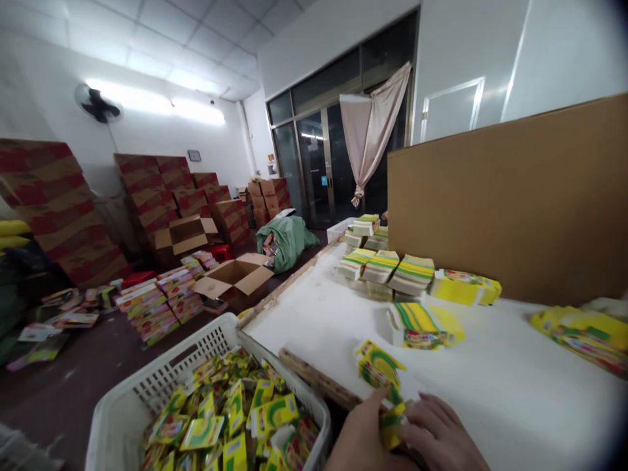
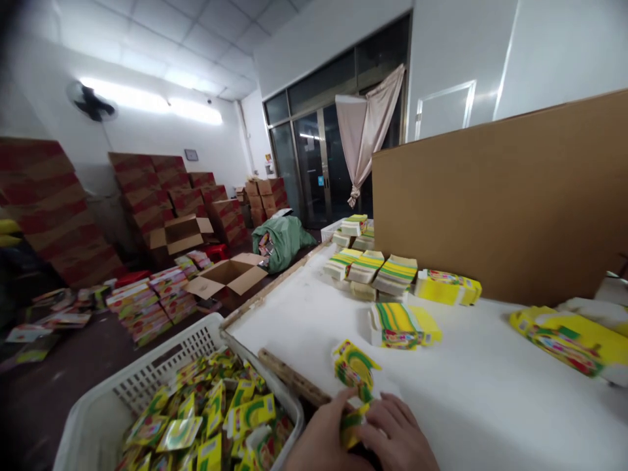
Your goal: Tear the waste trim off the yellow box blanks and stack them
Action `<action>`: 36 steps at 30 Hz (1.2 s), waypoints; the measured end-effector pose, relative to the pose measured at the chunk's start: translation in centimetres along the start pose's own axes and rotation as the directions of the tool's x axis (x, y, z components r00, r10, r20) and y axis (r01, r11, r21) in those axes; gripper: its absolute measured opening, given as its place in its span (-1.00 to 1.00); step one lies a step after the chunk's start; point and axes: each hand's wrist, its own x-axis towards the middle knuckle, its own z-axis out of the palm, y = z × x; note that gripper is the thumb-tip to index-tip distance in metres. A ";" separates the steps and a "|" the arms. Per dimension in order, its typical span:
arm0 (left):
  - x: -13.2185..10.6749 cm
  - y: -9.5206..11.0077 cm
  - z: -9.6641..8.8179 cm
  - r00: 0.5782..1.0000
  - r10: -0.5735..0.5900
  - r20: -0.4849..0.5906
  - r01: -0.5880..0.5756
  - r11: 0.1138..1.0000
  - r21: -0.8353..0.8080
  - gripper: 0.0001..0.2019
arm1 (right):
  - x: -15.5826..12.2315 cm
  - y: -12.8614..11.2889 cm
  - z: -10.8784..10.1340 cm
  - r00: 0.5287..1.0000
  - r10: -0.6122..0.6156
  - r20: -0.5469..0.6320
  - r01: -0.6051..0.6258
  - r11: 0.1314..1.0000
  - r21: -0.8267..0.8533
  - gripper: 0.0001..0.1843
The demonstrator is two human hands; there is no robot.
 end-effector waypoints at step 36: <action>0.8 -3.0 1.0 0.928 0.013 -0.373 -0.069 0.988 -0.138 -0.56 | -0.6 -0.7 4.0 0.729 0.676 -0.111 -0.469 0.610 0.639 -0.45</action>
